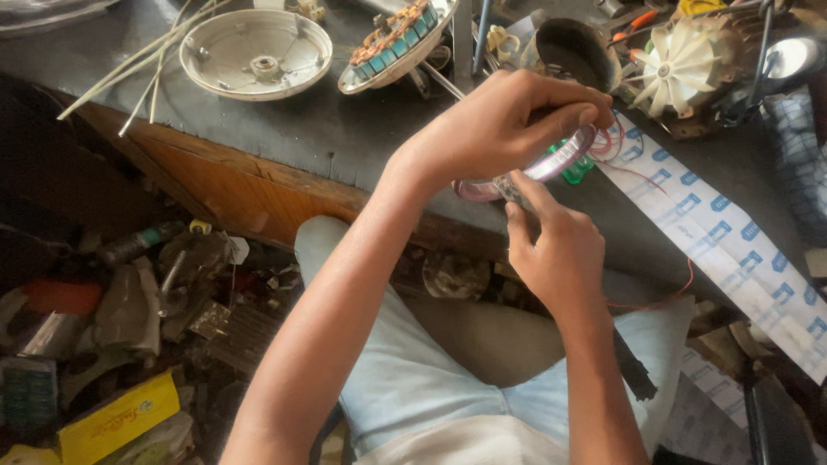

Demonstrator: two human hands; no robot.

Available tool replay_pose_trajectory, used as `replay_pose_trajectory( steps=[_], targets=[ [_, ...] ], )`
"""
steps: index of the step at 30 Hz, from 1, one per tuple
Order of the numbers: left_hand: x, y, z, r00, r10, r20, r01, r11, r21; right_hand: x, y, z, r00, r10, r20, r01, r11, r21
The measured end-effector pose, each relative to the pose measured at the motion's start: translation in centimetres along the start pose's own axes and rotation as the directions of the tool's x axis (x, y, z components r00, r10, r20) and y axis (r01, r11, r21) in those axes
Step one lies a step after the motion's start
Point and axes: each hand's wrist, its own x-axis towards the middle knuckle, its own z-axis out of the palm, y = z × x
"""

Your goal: The person uses a screwdriver to scrape or clean the surface of a circular electronic component, likely a motor stator, held in their left hand. The task involves repetitive scraping motions along the component's edge while seated at a cluttered workbench.

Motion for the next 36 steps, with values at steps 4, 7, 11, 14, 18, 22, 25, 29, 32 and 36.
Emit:
replay_pose_trajectory(
  steps=[4, 7, 11, 14, 18, 22, 25, 29, 32, 36],
  targets=[
    [0.1, 0.1, 0.0, 0.997, 0.073, -0.024, -0.073, 0.997, 0.001, 0.1, 0.1, 0.3, 1.0, 0.002, -0.008, -0.002, 1.0, -0.004],
    [0.1, 0.4, 0.1, 1.0, 0.021, -0.022, -0.022, 1.0, -0.022, -0.1, 0.5, 0.4, 1.0, 0.011, -0.016, -0.012, 1.0, -0.015],
    [0.0, 0.8, 0.1, 0.999, -0.043, -0.014, 0.043, 0.999, -0.023, -0.1, 1.1, 0.7, 0.998, -0.05, -0.041, 0.05, 0.999, -0.003],
    [0.0, 1.0, 0.1, 0.999, -0.047, -0.018, 0.046, 0.998, -0.037, 0.0, 1.1, 0.7, 0.999, -0.032, -0.033, 0.031, 0.999, -0.03],
    [0.1, 1.1, 0.3, 0.994, -0.105, 0.007, 0.105, 0.993, -0.044, 0.2, 0.9, 0.6, 0.995, 0.097, 0.038, -0.094, 0.993, -0.068],
    [0.2, 1.2, 0.3, 0.986, -0.149, 0.071, 0.153, 0.986, -0.064, 0.5, 0.7, 0.3, 0.969, 0.225, 0.101, -0.223, 0.974, -0.03],
    [0.0, 1.4, 0.2, 0.988, -0.129, 0.082, 0.137, 0.986, -0.1, 0.2, 0.2, 0.2, 0.986, 0.162, 0.048, -0.16, 0.986, -0.048],
    [0.1, 1.4, 0.1, 0.991, -0.122, 0.054, 0.127, 0.987, -0.101, 0.3, -0.6, 0.2, 0.998, 0.057, -0.013, -0.058, 0.993, -0.1],
    [0.1, 1.2, 0.0, 0.989, -0.144, 0.045, 0.147, 0.985, -0.089, 0.5, -1.5, 0.5, 0.985, 0.174, 0.014, -0.167, 0.964, -0.206],
    [0.1, 1.1, -0.1, 0.996, -0.088, 0.019, 0.089, 0.994, -0.07, 0.3, -2.5, 0.0, 0.982, 0.183, 0.048, -0.166, 0.955, -0.248]
  ],
)
